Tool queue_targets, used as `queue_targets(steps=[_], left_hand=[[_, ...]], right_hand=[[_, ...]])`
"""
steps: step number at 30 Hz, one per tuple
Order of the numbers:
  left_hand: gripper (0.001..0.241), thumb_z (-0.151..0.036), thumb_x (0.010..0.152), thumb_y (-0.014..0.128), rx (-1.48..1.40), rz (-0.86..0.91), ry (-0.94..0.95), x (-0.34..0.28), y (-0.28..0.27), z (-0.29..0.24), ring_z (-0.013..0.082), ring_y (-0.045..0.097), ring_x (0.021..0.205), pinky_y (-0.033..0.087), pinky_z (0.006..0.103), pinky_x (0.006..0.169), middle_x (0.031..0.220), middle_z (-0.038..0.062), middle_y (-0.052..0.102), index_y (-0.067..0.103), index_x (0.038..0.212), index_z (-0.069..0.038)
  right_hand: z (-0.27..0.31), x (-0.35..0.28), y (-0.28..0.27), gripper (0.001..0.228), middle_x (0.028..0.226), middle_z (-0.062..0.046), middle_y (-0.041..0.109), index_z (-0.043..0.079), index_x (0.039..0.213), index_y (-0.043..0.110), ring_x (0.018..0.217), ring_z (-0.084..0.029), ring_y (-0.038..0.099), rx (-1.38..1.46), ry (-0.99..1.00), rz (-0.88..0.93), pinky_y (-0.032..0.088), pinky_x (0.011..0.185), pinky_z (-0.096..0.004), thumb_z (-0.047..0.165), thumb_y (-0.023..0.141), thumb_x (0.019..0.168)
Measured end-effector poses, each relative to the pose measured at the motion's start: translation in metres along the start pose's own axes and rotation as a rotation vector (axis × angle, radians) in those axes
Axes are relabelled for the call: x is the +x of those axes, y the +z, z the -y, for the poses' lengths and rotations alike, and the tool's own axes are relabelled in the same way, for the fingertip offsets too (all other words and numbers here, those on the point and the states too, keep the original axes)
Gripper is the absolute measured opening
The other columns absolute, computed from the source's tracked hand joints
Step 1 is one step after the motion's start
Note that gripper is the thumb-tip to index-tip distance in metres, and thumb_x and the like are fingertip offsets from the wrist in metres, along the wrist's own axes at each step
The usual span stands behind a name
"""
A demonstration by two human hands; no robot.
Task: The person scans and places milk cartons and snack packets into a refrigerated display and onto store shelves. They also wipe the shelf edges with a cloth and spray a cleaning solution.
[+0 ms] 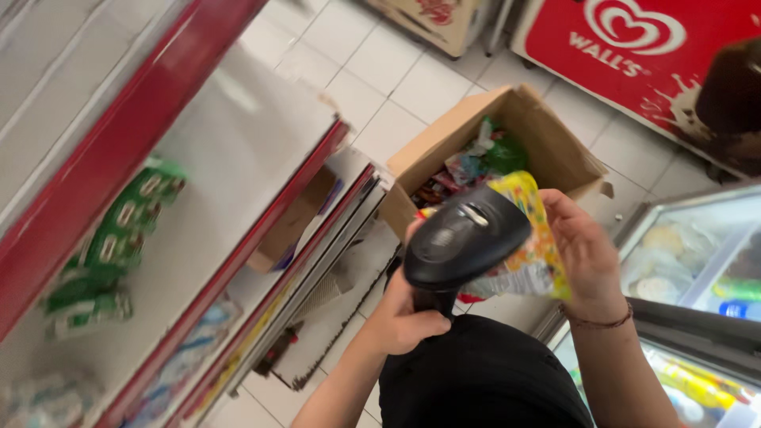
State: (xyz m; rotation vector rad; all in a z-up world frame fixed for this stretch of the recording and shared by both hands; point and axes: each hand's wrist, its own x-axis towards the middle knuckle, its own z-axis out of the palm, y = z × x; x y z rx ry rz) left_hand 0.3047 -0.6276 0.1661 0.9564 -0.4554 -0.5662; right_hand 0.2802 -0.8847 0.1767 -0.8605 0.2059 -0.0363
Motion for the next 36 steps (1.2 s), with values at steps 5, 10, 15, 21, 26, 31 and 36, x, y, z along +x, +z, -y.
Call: queue_targets(steps=[5,10,15,21,26,31,36], left_hand=[[0.090,-0.005,0.079,0.076,0.047,-0.236,0.185,-0.045,0.001,-0.006,0.0229,0.053,0.132,0.042,0.0380,0.114,0.149,0.012,0.053,0.035,0.159,0.000],[0.081,0.002,0.085,0.074,-0.029,-0.353,0.246,-0.085,0.005,-0.009,0.0167,0.055,0.117,0.046,0.0341,0.103,0.144,0.010,0.053,0.036,0.157,-0.002],[0.071,0.002,0.091,0.077,0.148,-0.532,0.228,-0.152,-0.005,-0.049,0.0174,0.061,0.100,0.052,0.0358,0.086,0.123,0.013,0.060,0.044,0.154,0.003],[0.076,-0.004,0.066,0.078,0.834,-0.637,0.309,-0.225,-0.002,-0.124,0.0338,0.064,0.113,0.053,0.0385,0.096,0.126,0.016,0.058,0.045,0.135,0.002],[0.064,-0.005,0.065,0.075,0.928,-0.614,0.118,-0.271,0.008,-0.150,0.0404,0.068,0.106,0.057,0.0389,0.088,0.123,0.017,0.060,0.058,0.127,0.002],[0.058,-0.005,0.067,0.072,0.972,-0.633,0.058,-0.315,0.005,-0.163,0.0390,0.070,0.097,0.057,0.0410,0.078,0.122,0.015,0.061,0.058,0.123,0.000],[0.061,-0.006,0.066,0.077,1.030,-0.670,0.067,-0.362,-0.007,-0.173,0.0394,0.069,0.094,0.057,0.0421,0.077,0.120,0.015,0.062,0.058,0.124,0.001]], right_hand=[[-0.034,-0.013,0.047,0.077,0.144,-0.014,0.060,-0.003,0.148,0.046,0.133,-0.027,0.058,0.005,-0.051,0.428,0.045,0.111,-0.043,0.034,0.081,0.091],[-0.071,-0.012,0.081,0.064,0.140,-0.014,0.062,-0.006,0.146,0.047,0.126,-0.024,0.062,-0.218,-0.101,0.306,0.051,0.103,-0.040,0.013,0.079,0.094],[-0.086,0.003,0.134,0.040,0.130,-0.015,0.069,-0.009,0.135,0.055,0.119,-0.024,0.068,-0.191,-0.009,0.268,0.053,0.106,-0.038,-0.003,0.067,0.097],[-0.102,-0.006,0.198,0.036,0.127,-0.016,0.069,-0.009,0.133,0.057,0.114,-0.022,0.070,-0.185,-0.023,0.346,0.056,0.104,-0.039,-0.007,0.062,0.098],[-0.144,-0.028,0.244,0.030,0.125,-0.015,0.070,-0.008,0.130,0.060,0.114,-0.020,0.069,-0.206,-0.110,0.355,0.055,0.106,-0.037,-0.010,0.064,0.100],[-0.180,-0.062,0.286,0.030,0.125,-0.013,0.071,-0.007,0.128,0.061,0.113,-0.018,0.069,-0.237,-0.129,0.366,0.055,0.106,-0.034,-0.011,0.064,0.099],[-0.206,-0.085,0.309,0.030,0.123,-0.012,0.071,-0.006,0.128,0.061,0.111,-0.018,0.069,-0.288,-0.133,0.372,0.056,0.103,-0.033,-0.010,0.065,0.099]])
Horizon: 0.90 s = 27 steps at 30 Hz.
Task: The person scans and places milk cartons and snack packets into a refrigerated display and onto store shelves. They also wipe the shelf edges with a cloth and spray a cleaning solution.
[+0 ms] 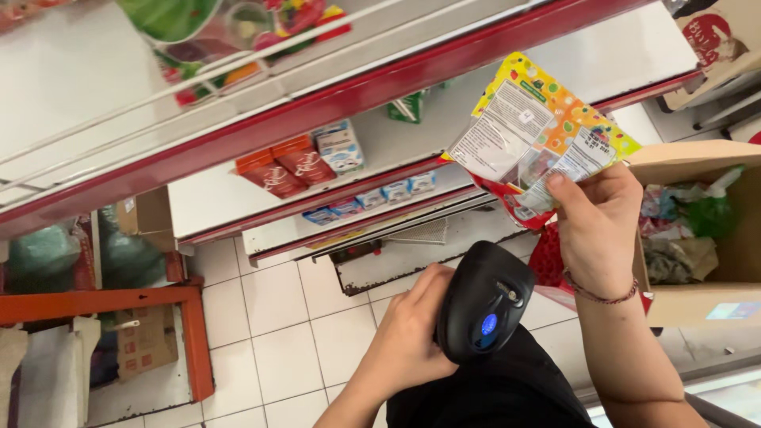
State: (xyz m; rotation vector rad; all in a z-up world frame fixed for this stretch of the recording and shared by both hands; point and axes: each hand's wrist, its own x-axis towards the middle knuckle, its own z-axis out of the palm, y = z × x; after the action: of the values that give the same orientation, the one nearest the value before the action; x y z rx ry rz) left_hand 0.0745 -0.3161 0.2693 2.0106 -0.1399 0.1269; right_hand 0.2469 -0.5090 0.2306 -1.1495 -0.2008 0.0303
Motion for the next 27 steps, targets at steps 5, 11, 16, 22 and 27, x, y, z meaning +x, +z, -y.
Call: queue_targets(steps=[5,11,16,22,27], left_hand=[[0.064,-0.006,0.066,0.077,0.002,-0.009,0.004,-0.024,-0.024,0.014,0.0389,0.069,0.095,0.057,0.0421,0.079,0.122,0.015,0.062,0.058,0.127,0.001],[0.068,-0.007,0.065,0.077,-0.028,0.000,-0.002,-0.042,-0.042,0.022,0.0386,0.070,0.095,0.056,0.0415,0.078,0.122,0.015,0.062,0.057,0.130,0.001],[0.062,-0.007,0.072,0.079,-0.122,-0.037,0.072,-0.045,-0.048,0.027,0.0356,0.071,0.107,0.059,0.0369,0.091,0.122,0.014,0.062,0.060,0.130,0.001],[0.066,-0.017,0.072,0.089,-0.133,-0.119,0.250,-0.036,-0.050,0.029,0.0425,0.046,0.154,0.042,0.0459,0.126,0.160,0.022,0.042,0.058,0.129,0.000],[0.066,-0.024,0.071,0.086,-0.183,-0.070,0.295,-0.035,-0.062,0.027,0.0470,0.009,0.170,0.019,0.0532,0.140,0.176,0.030,0.012,0.066,0.130,-0.002]], right_hand=[[-0.015,-0.013,0.025,0.030,0.124,-0.012,0.071,-0.006,0.128,0.061,0.111,-0.017,0.069,-0.054,-0.031,-0.007,0.055,0.102,-0.033,-0.010,0.066,0.099],[-0.016,-0.028,0.054,0.035,0.124,-0.012,0.071,-0.005,0.130,0.061,0.110,-0.017,0.070,-0.040,-0.017,-0.006,0.056,0.103,-0.032,-0.009,0.067,0.096],[-0.016,-0.040,0.070,0.035,0.121,-0.012,0.072,-0.005,0.130,0.061,0.108,-0.015,0.070,-0.141,-0.055,-0.019,0.055,0.101,-0.031,-0.006,0.069,0.096],[-0.034,-0.069,0.084,0.037,0.109,-0.013,0.073,-0.010,0.124,0.066,0.088,-0.017,0.063,-0.360,0.044,-0.036,0.046,0.074,-0.033,0.001,0.076,0.090],[-0.042,-0.086,0.090,0.073,0.135,-0.012,0.060,-0.002,0.143,0.047,0.121,-0.017,0.061,-0.158,-0.172,0.250,0.048,0.103,-0.032,0.052,0.061,0.096]])
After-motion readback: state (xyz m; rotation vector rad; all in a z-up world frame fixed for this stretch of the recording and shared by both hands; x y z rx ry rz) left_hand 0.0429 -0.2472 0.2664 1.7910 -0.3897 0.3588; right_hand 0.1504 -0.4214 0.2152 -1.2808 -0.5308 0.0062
